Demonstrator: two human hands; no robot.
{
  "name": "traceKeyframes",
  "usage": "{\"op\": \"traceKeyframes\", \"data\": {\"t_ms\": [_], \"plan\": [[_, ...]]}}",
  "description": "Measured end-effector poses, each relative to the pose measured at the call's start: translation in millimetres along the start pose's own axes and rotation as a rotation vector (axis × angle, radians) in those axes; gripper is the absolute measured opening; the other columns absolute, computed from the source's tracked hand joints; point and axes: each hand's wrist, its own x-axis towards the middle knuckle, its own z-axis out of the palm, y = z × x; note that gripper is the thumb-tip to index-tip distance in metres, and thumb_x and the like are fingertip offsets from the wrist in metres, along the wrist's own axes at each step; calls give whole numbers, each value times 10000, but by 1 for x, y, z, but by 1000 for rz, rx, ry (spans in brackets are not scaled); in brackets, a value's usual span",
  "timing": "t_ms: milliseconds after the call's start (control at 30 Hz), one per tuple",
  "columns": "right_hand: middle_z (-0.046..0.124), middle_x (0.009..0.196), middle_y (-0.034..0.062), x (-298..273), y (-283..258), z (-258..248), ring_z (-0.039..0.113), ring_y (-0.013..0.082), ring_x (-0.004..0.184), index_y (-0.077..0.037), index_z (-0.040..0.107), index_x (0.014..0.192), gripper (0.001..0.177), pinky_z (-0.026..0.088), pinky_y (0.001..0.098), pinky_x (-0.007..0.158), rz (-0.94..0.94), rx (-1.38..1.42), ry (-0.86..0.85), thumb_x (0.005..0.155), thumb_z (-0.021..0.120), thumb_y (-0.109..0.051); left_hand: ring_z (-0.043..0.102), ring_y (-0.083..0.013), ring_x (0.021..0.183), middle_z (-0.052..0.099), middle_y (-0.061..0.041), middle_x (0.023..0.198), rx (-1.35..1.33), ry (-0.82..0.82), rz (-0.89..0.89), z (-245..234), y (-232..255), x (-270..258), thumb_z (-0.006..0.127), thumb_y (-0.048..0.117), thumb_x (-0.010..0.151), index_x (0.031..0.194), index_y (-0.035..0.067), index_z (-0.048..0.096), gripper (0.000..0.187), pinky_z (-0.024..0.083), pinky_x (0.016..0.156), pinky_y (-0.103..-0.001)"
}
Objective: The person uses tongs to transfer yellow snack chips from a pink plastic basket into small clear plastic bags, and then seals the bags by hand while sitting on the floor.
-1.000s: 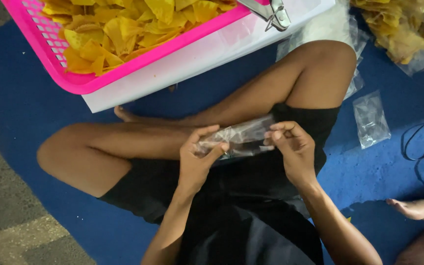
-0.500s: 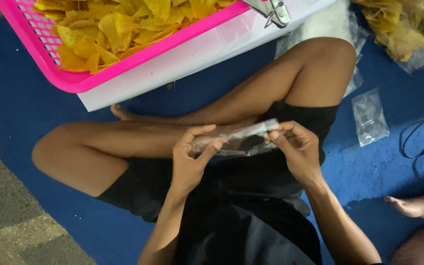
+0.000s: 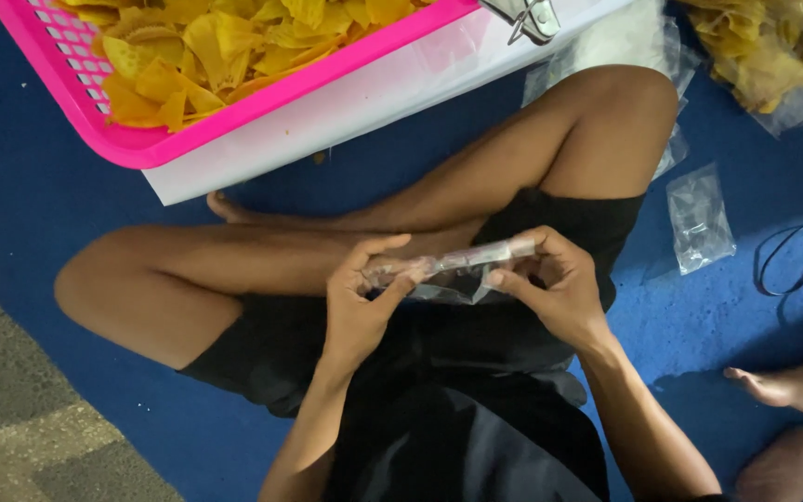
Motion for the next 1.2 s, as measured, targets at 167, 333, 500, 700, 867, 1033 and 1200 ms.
{"op": "traceKeyframes", "data": {"t_ms": [167,333,500,700,867,1033,1200], "plan": [[683,779,143,-1,-1,2,646,184,663,8,641,983,353,521,304,555,37,-88,-31,656,773,24,653,-145,751,715,-120,775,18,-53,-33,3,2,-1,741,51,746,1149,43,622,420,560,743,-328],[673,767,119,-1,-3,3,580,125,616,5,660,997,350,477,261,506,-53,-99,9,677,794,-46,638,-142,641,708,-132,704,74,-37,-37,1,-6,-1,804,146,703,1089,52,659,423,559,671,-342],[641,646,56,-2,-4,2,557,97,499,-61,736,849,176,401,196,412,-264,-230,-29,689,796,-100,577,-92,473,654,-89,539,92,-80,-81,2,-5,1,809,152,698,1084,53,665,424,514,518,-232],[540,560,36,-8,30,8,478,82,506,-33,660,793,59,412,218,502,-95,-92,283,784,705,3,442,-252,1255,391,-157,1412,-664,-189,84,19,-20,2,815,583,604,1454,93,170,1174,387,1040,-420],[523,562,-12,-15,14,42,453,52,548,-65,642,771,44,384,207,491,144,53,214,813,647,-53,389,-243,1294,367,-99,1424,-819,-135,130,43,-31,1,845,492,616,1481,151,127,1175,318,1086,-376],[606,830,108,-18,7,59,597,195,665,-18,623,966,382,483,285,607,-51,-184,230,629,803,-25,571,-222,1025,491,-162,1200,-808,25,78,43,-46,2,654,325,831,1468,97,119,862,476,948,-409],[589,909,71,-11,14,49,599,197,708,-96,723,812,140,514,266,613,-615,-525,234,701,809,-88,540,-180,988,446,-115,1237,-772,-14,136,44,-62,-1,627,294,866,1487,149,77,842,517,845,-341]]}}
